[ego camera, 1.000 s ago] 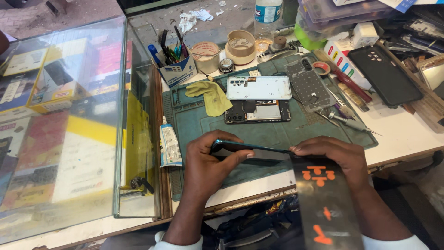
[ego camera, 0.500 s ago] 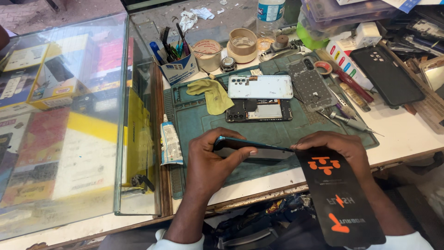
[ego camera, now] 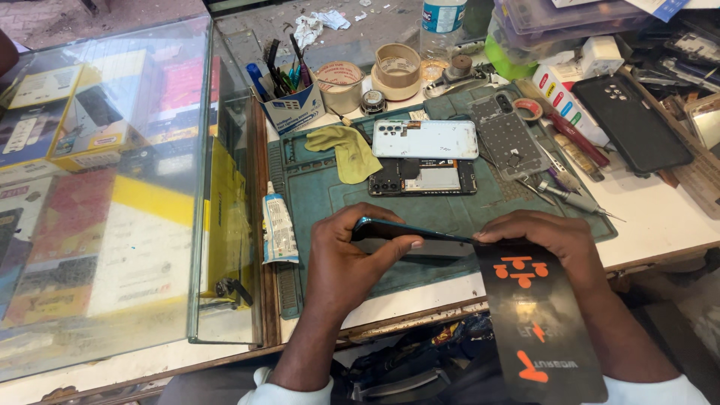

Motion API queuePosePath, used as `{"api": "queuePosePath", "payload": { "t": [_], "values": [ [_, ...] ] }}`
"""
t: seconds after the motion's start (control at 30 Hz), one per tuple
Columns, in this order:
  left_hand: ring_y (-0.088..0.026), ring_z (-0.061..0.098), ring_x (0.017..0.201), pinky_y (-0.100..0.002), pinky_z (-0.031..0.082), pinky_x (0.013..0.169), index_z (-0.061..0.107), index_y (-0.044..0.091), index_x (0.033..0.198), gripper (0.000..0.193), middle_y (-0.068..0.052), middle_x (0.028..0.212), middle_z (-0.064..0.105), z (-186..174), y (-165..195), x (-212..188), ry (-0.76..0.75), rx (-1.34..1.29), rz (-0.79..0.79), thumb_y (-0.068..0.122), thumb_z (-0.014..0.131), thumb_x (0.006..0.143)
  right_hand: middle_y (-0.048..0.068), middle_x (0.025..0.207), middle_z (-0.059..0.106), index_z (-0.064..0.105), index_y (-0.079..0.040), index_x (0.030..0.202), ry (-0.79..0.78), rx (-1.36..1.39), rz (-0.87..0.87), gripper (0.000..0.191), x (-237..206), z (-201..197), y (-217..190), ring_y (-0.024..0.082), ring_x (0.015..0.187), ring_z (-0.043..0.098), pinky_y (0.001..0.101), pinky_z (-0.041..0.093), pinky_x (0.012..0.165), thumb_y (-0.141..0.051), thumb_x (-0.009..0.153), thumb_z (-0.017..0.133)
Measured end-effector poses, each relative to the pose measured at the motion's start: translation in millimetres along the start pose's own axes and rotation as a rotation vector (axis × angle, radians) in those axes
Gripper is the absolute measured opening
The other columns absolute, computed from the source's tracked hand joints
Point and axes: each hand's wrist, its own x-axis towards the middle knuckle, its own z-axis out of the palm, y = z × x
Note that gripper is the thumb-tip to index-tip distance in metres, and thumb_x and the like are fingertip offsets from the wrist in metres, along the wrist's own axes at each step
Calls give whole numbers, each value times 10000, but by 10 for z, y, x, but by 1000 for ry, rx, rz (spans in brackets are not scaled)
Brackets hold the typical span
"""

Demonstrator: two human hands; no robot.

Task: The person removes the screen and back panel from a mobile phone, applies adhesive tape to a small component, and begins reassembling the parts into the frame.

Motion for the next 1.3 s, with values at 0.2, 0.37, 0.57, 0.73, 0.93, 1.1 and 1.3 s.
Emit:
{"api": "queuePosePath", "payload": {
  "t": [0.2,0.37,0.57,0.73,0.93,1.1,1.3],
  "values": [
    [-115,782,781,-275,629,697,752,41,882,253,-62,866,796,-4,39,1,-10,37,6,159,922,737,92,1064,792,771,-70,1080,34,-87,-31,337,13,41,-136,195,1000,787,298,623,853,-118,746,775],
    [-118,785,785,-276,630,689,746,43,875,246,-63,870,792,-3,82,4,-20,59,24,161,916,742,105,1038,779,765,-60,1082,83,-189,-121,406,-4,113,-330,201,956,789,289,621,798,-179,700,836],
    [-125,794,768,-278,621,670,749,50,867,249,-58,844,791,-9,152,12,-29,106,21,183,916,740,100,1029,769,756,-74,1057,132,-265,-223,336,106,228,-476,216,958,784,291,624,811,-165,742,828],
    [-137,795,759,-283,610,656,744,51,879,268,-60,835,785,4,189,4,-17,113,25,190,920,733,100,1028,768,750,-79,1045,156,-278,-269,314,179,295,-530,224,974,781,297,626,817,-164,754,829],
    [-150,804,817,-287,628,674,731,48,937,223,-58,908,781,14,234,-1,-57,92,71,128,871,784,125,1035,757,739,-42,1060,166,-260,-344,338,268,333,-640,242,975,776,314,622,834,-153,752,826],
    [-177,794,834,-297,614,686,720,48,959,216,-72,937,762,14,257,6,-75,112,109,55,827,772,123,1038,760,741,-43,1068,178,-242,-346,329,354,369,-774,238,963,783,305,624,825,-146,766,824],
    [-227,766,797,-336,574,680,717,58,989,244,-106,886,746,21,191,61,-34,201,139,38,786,755,109,1029,765,739,-50,1083,164,-215,-377,304,560,414,-848,211,923,792,282,630,786,-134,807,833]
  ]
}}
